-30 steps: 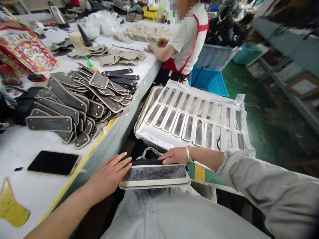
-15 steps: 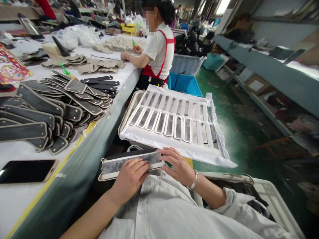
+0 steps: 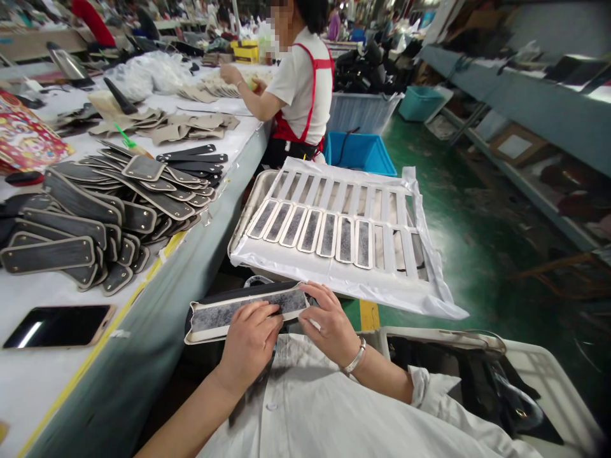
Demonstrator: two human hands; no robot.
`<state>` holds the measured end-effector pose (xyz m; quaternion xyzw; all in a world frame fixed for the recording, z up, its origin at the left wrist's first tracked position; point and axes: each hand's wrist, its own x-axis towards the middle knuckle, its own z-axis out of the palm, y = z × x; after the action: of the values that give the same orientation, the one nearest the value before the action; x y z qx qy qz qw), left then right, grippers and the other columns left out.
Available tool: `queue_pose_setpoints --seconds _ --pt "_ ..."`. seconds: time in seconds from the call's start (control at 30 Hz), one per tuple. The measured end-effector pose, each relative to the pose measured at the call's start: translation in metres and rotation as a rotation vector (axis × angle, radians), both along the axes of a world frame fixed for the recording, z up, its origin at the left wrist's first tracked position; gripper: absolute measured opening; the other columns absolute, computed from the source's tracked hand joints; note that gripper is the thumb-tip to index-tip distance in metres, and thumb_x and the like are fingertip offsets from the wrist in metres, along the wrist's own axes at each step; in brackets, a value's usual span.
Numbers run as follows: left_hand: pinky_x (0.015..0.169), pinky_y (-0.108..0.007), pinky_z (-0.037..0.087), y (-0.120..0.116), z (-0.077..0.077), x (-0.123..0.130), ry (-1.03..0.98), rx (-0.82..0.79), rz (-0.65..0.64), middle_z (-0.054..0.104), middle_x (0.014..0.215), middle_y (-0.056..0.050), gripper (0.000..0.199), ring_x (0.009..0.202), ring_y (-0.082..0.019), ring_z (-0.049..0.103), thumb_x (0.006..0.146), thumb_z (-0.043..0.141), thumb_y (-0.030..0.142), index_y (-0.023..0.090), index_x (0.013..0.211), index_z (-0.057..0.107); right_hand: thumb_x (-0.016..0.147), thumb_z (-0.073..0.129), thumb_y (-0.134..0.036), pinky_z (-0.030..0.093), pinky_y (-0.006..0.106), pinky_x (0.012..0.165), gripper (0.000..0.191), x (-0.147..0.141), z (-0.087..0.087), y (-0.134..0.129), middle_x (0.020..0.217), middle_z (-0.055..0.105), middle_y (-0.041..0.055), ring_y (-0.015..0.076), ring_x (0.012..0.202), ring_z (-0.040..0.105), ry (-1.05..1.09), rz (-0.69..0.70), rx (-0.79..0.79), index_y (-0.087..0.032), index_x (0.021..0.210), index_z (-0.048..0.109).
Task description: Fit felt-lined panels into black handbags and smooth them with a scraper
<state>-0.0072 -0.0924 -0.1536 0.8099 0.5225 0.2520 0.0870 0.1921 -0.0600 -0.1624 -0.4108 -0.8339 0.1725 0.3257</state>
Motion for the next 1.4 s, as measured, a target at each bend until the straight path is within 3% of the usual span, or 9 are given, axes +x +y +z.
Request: queue_pose_setpoints --seconds 0.3,0.4,0.53,0.67,0.77,0.83,1.0,1.13,1.4 --pt "0.082 -0.04 0.042 0.01 0.01 0.01 -0.02 -0.129 0.107 0.063 0.098 -0.003 0.011 0.094 -0.021 0.052 0.084 0.054 0.016 0.02 0.078 0.062 0.072 0.049 -0.006 0.032 0.05 0.107 0.014 -0.024 0.001 -0.002 0.132 0.047 0.0124 0.0272 0.131 0.032 0.008 -0.159 -0.066 -0.019 0.073 0.053" --pt "0.079 -0.04 0.04 0.015 0.016 0.012 0.042 -0.189 0.142 0.061 0.097 -0.002 0.009 0.094 -0.022 0.051 0.081 0.056 0.015 0.019 0.073 0.057 0.068 0.047 -0.004 0.033 0.047 0.107 0.033 -0.026 -0.003 0.001 0.137 0.041 0.0153 0.0259 0.135 0.027 0.076 -0.187 -0.178 -0.017 0.097 0.054" --pt "0.076 -0.04 0.038 0.018 0.019 0.009 0.095 -0.228 0.139 0.06 0.096 -0.002 0.008 0.093 -0.023 0.051 0.077 0.057 0.013 0.02 0.073 0.055 0.068 0.047 -0.005 0.033 0.043 0.108 0.07 -0.024 -0.007 0.004 0.146 0.024 0.0166 0.0237 0.136 0.024 0.081 -0.187 -0.253 -0.015 0.136 0.031" --pt "0.076 -0.038 0.038 0.017 0.021 0.009 0.097 -0.245 0.119 0.059 0.094 -0.002 0.007 0.092 -0.022 0.051 0.076 0.058 0.014 0.02 0.075 0.056 0.08 0.048 -0.01 0.031 0.05 0.108 0.058 -0.019 -0.007 -0.008 0.147 0.025 0.0153 0.0278 0.136 0.023 -0.061 -0.192 0.017 -0.018 0.136 0.036" --pt "0.076 -0.037 0.038 0.015 0.023 0.011 0.098 -0.243 0.145 0.058 0.09 -0.002 0.007 0.091 -0.022 0.052 0.076 0.057 0.013 0.02 0.077 0.054 0.087 0.04 -0.008 0.021 0.051 0.112 0.046 -0.017 -0.013 -0.026 0.144 0.036 0.0088 0.0265 0.136 0.022 -0.245 -0.055 0.307 -0.018 0.131 0.046" --pt "0.076 -0.036 0.039 0.013 0.024 0.01 0.095 -0.235 0.189 0.057 0.088 -0.002 0.008 0.088 -0.022 0.052 0.076 0.057 0.013 0.019 0.08 0.053 0.088 0.037 -0.007 0.022 0.046 0.113 0.045 -0.018 -0.02 -0.036 0.142 0.039 0.008 0.0251 0.136 0.024 -0.352 0.036 0.396 -0.013 0.132 0.045" --pt "0.08 -0.036 0.038 -0.003 0.023 -0.016 0.075 -0.166 0.214 0.057 0.091 -0.002 0.002 0.09 -0.021 0.053 0.082 0.057 0.021 0.02 0.083 0.056 0.09 0.033 -0.012 0.032 0.043 0.109 0.045 -0.021 -0.029 -0.043 0.143 0.036 0.0136 0.0281 0.135 0.024 -0.521 0.032 0.468 -0.004 0.134 0.043" --pt "0.078 -0.033 0.038 -0.01 0.017 -0.036 0.029 -0.197 0.17 0.058 0.087 -0.001 0.015 0.086 -0.018 0.054 0.087 0.052 0.026 0.02 0.074 0.059 0.09 0.035 -0.015 0.032 0.044 0.109 0.046 -0.025 -0.028 -0.043 0.142 0.037 0.0168 0.0305 0.135 0.024 -0.557 0.009 0.496 -0.001 0.133 0.042" --pt "0.076 -0.036 0.036 -0.01 0.013 -0.021 0.182 -0.095 0.296 0.057 0.082 -0.002 0.012 0.086 -0.022 0.052 0.085 0.05 0.021 0.019 0.073 0.053 0.087 0.038 -0.012 0.033 0.046 0.108 0.047 -0.045 -0.031 -0.044 0.143 0.033 0.0195 0.0334 0.134 0.024 -0.531 0.019 0.489 0.001 0.132 0.043"
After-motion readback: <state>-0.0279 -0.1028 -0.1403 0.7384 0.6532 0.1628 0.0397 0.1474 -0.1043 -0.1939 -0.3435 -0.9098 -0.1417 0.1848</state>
